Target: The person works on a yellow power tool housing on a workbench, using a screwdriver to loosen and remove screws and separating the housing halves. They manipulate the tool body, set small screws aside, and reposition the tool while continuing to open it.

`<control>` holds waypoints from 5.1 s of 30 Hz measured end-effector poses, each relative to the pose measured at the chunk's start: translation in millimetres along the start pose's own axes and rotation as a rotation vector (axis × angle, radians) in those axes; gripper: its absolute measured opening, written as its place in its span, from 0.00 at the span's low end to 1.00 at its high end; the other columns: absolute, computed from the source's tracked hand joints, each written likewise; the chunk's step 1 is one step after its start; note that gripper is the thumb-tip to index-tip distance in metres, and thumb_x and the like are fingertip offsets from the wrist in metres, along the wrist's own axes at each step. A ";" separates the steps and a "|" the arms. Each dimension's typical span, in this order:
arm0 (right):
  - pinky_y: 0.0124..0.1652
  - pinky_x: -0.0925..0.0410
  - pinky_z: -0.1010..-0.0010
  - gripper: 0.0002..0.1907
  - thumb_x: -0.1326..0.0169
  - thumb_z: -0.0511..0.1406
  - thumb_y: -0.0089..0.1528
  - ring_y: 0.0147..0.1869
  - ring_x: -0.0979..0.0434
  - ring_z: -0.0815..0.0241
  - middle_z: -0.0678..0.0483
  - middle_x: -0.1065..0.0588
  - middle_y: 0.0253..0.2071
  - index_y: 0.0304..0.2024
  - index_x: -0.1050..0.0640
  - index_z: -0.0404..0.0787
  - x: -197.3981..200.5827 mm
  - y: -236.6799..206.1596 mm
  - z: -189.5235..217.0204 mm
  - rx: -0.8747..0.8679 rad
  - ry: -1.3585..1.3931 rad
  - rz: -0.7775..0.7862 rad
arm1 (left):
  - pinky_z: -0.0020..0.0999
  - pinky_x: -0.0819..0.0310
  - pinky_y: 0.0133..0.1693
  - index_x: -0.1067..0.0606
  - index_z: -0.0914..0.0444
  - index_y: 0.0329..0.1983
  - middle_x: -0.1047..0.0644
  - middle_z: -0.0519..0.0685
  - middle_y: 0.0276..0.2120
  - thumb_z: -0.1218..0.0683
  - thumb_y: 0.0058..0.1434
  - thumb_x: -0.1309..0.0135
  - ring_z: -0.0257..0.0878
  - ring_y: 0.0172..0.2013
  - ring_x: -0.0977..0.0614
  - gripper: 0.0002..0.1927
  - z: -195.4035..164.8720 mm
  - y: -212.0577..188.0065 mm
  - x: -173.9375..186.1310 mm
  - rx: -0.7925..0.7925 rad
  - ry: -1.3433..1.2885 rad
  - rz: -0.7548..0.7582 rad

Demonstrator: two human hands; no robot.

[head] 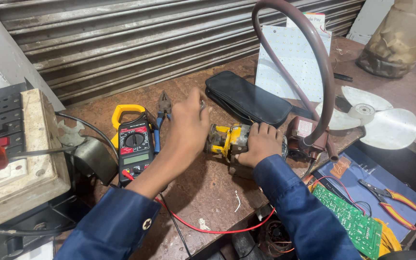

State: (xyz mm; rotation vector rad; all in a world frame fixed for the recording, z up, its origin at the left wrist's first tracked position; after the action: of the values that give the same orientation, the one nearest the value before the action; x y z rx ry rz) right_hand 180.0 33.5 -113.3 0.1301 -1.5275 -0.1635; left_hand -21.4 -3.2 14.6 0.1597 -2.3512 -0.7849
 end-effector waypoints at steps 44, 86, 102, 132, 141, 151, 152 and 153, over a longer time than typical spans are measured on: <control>0.65 0.57 0.31 0.60 0.35 0.51 0.41 0.78 0.51 0.41 0.52 0.50 0.78 0.75 0.45 0.58 15.9 -10.3 0.6 0.269 0.276 -0.033 | 0.53 0.26 0.31 0.38 0.69 0.56 0.24 0.65 0.28 0.59 0.70 0.59 0.59 0.28 0.19 0.14 56.1 -142.7 -76.4 0.509 -0.052 0.252; 0.66 0.55 0.31 0.12 0.36 0.47 0.56 0.65 0.34 0.45 0.56 0.26 0.53 0.43 0.18 0.61 8.1 26.8 34.5 0.099 0.284 0.103 | 0.55 0.28 0.32 0.35 0.70 0.53 0.23 0.67 0.28 0.61 0.66 0.57 0.64 0.30 0.19 0.14 106.2 -135.1 -61.3 0.433 -0.109 -0.109; 0.66 0.52 0.35 0.12 0.36 0.44 0.57 0.63 0.31 0.48 0.55 0.24 0.51 0.44 0.16 0.56 15.9 23.1 39.1 0.128 0.291 0.068 | 0.58 0.27 0.34 0.35 0.69 0.50 0.23 0.68 0.29 0.60 0.66 0.57 0.66 0.33 0.19 0.11 103.8 -130.8 -63.2 0.486 -0.004 -0.038; 0.48 0.33 0.59 0.11 0.34 0.35 0.49 0.51 0.22 0.53 0.58 0.23 0.43 0.33 0.21 0.46 34.7 20.3 45.4 0.279 0.367 -0.068 | 0.57 0.27 0.36 0.35 0.71 0.49 0.23 0.68 0.32 0.60 0.66 0.58 0.66 0.34 0.19 0.11 91.1 -131.2 -59.1 0.451 -0.032 -0.027; 0.53 0.31 0.59 0.13 0.33 0.41 0.51 0.54 0.25 0.49 0.54 0.23 0.51 0.34 0.16 0.43 11.1 31.4 40.9 0.438 0.349 -0.097 | 0.58 0.28 0.34 0.36 0.71 0.46 0.23 0.69 0.30 0.60 0.66 0.57 0.67 0.33 0.20 0.09 88.4 -131.0 -57.4 0.404 -0.022 -0.038; 0.53 0.34 0.54 0.17 0.31 0.37 0.46 0.56 0.28 0.46 0.51 0.27 0.49 0.37 0.20 0.44 21.5 25.2 46.4 0.376 0.313 -0.082 | 0.58 0.28 0.34 0.36 0.70 0.46 0.23 0.69 0.29 0.59 0.66 0.58 0.67 0.32 0.19 0.10 88.9 -132.0 -57.9 0.454 -0.034 0.002; 0.52 0.34 0.54 0.19 0.30 0.37 0.45 0.55 0.28 0.45 0.50 0.27 0.49 0.38 0.21 0.43 21.3 24.9 47.6 0.376 0.300 -0.079 | 0.58 0.28 0.34 0.36 0.70 0.46 0.23 0.69 0.29 0.59 0.66 0.58 0.67 0.32 0.19 0.09 88.9 -132.0 -58.3 0.457 -0.032 0.007; 0.52 0.35 0.53 0.22 0.30 0.37 0.45 0.55 0.29 0.44 0.49 0.28 0.50 0.40 0.21 0.42 20.6 25.3 48.1 0.377 0.288 -0.077 | 0.58 0.28 0.34 0.36 0.70 0.46 0.23 0.69 0.29 0.59 0.66 0.58 0.67 0.33 0.19 0.09 88.2 -131.1 -57.4 0.445 -0.028 -0.001</control>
State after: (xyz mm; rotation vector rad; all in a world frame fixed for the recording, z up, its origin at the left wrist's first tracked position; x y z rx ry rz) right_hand 133.4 55.3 -86.4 0.4920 -1.2524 0.0820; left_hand -41.8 -48.8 -146.0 0.3386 -2.5205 -0.2537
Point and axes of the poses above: each hand's wrist, its own y-axis towards the middle knuckle, its own x-axis out of the back of the hand, z = x × y, the point moved 7 cm from there along y, towards the middle knuckle
